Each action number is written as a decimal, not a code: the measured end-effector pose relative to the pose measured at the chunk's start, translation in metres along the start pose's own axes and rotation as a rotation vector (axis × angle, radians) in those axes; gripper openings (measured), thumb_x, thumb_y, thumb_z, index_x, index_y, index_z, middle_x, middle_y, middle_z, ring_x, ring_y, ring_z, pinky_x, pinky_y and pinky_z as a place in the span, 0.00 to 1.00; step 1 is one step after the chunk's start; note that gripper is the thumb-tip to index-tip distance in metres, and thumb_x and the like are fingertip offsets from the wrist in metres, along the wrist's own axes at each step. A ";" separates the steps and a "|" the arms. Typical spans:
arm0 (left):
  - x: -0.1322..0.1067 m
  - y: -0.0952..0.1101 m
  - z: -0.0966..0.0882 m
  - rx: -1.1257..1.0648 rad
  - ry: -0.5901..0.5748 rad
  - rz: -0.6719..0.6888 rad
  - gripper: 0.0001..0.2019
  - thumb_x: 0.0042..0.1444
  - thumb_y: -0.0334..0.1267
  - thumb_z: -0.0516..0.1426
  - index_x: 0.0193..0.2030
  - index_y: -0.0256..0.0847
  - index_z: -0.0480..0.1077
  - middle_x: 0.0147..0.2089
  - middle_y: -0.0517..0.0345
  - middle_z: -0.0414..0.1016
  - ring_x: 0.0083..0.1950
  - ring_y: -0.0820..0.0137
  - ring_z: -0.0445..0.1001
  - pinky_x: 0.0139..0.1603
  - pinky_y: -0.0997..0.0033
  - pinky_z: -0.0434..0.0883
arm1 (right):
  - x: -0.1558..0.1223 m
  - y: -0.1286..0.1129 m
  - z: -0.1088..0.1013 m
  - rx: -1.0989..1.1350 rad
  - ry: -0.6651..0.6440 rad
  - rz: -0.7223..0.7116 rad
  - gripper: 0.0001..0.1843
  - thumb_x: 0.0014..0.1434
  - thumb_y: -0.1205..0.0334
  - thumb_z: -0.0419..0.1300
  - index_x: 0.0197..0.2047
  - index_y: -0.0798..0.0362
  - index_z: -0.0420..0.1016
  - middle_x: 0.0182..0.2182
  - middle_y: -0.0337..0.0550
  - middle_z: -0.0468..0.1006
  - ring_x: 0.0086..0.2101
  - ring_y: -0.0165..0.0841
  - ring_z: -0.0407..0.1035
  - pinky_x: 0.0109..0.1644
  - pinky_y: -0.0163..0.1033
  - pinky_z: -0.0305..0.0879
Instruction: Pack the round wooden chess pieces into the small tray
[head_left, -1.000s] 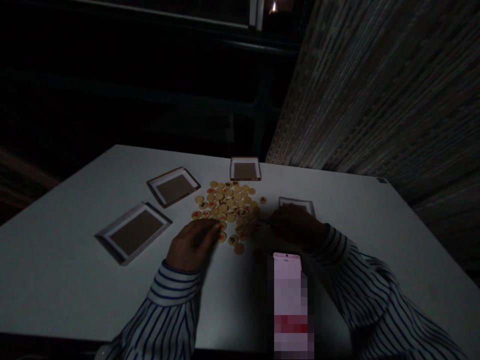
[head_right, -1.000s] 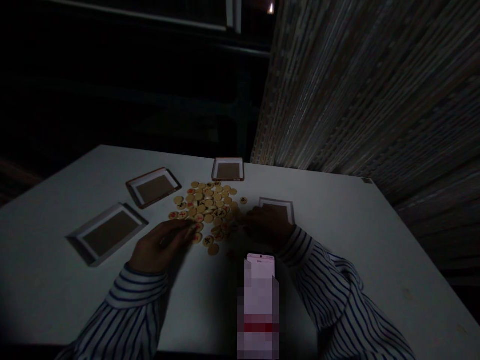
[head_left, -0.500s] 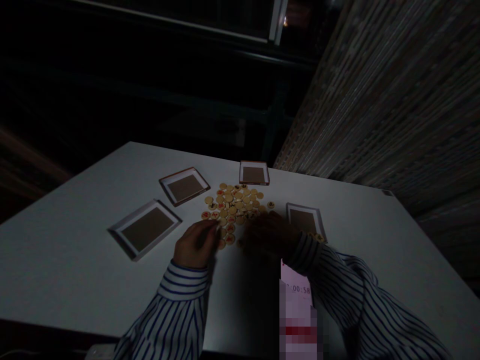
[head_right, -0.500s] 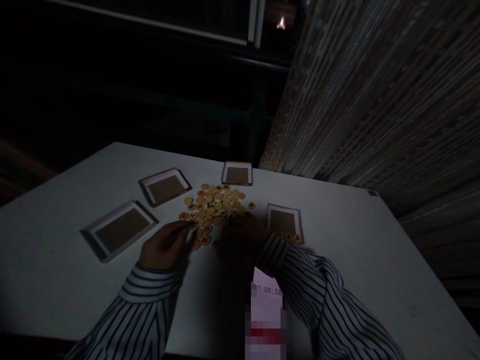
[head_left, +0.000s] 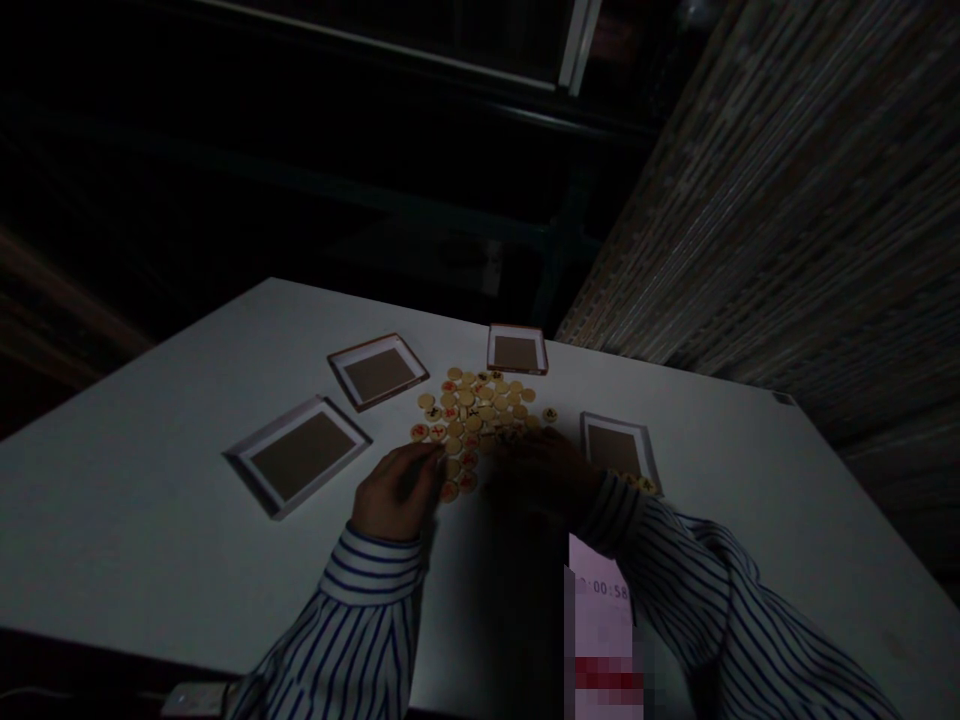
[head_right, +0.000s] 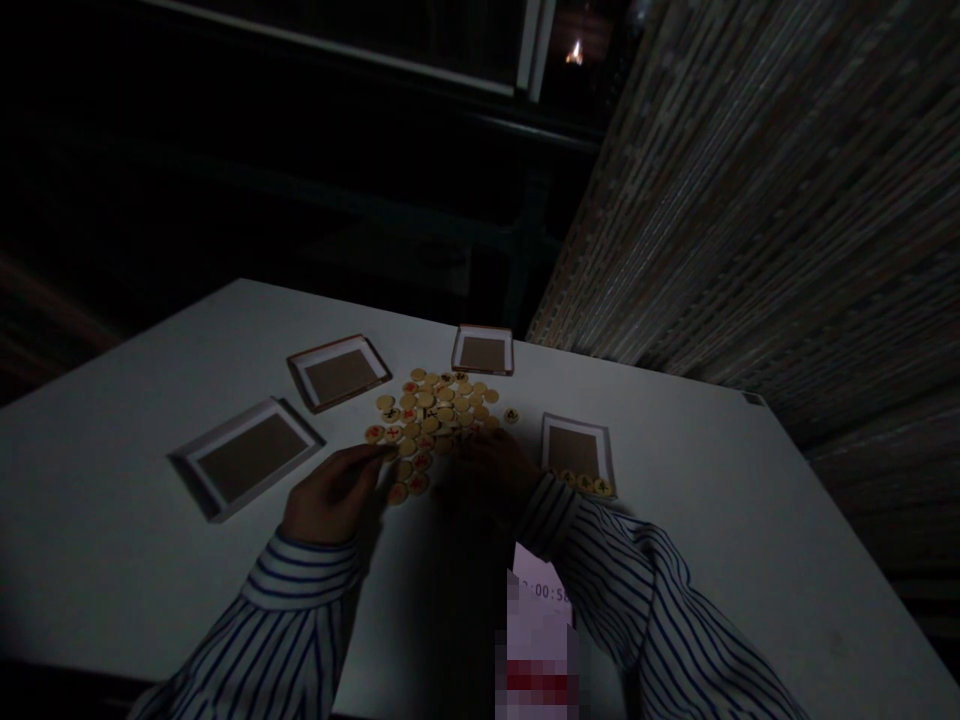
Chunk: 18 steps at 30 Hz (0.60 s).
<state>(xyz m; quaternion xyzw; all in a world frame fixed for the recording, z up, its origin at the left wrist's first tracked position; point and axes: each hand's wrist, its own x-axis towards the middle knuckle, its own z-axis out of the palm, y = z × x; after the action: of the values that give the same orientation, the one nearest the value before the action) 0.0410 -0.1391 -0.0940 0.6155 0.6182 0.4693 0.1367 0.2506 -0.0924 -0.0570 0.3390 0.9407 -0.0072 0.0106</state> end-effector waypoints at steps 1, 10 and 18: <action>0.000 0.000 0.000 0.005 0.005 -0.002 0.14 0.52 0.45 0.51 0.38 0.40 0.72 0.39 0.55 0.75 0.41 0.67 0.73 0.46 0.65 0.70 | 0.000 0.001 -0.001 0.015 0.007 0.011 0.15 0.59 0.56 0.50 0.44 0.53 0.70 0.41 0.49 0.73 0.43 0.37 0.64 0.44 0.42 0.55; 0.001 0.006 0.001 -0.059 -0.021 0.015 0.14 0.52 0.45 0.52 0.39 0.39 0.71 0.40 0.54 0.75 0.41 0.67 0.73 0.47 0.66 0.69 | 0.006 0.004 -0.008 0.656 0.138 0.240 0.16 0.60 0.55 0.48 0.37 0.53 0.74 0.32 0.42 0.77 0.31 0.30 0.69 0.33 0.33 0.60; -0.001 0.017 0.002 -0.018 -0.109 0.116 0.13 0.51 0.43 0.54 0.42 0.40 0.70 0.40 0.54 0.75 0.41 0.67 0.74 0.44 0.66 0.71 | 0.008 -0.002 -0.009 1.025 0.167 0.294 0.15 0.55 0.52 0.54 0.34 0.54 0.75 0.27 0.39 0.76 0.28 0.28 0.68 0.30 0.32 0.61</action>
<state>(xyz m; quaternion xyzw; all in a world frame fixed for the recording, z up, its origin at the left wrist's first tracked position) 0.0537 -0.1421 -0.0827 0.6738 0.5687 0.4478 0.1484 0.2426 -0.0888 -0.0484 0.4282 0.7568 -0.4369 -0.2302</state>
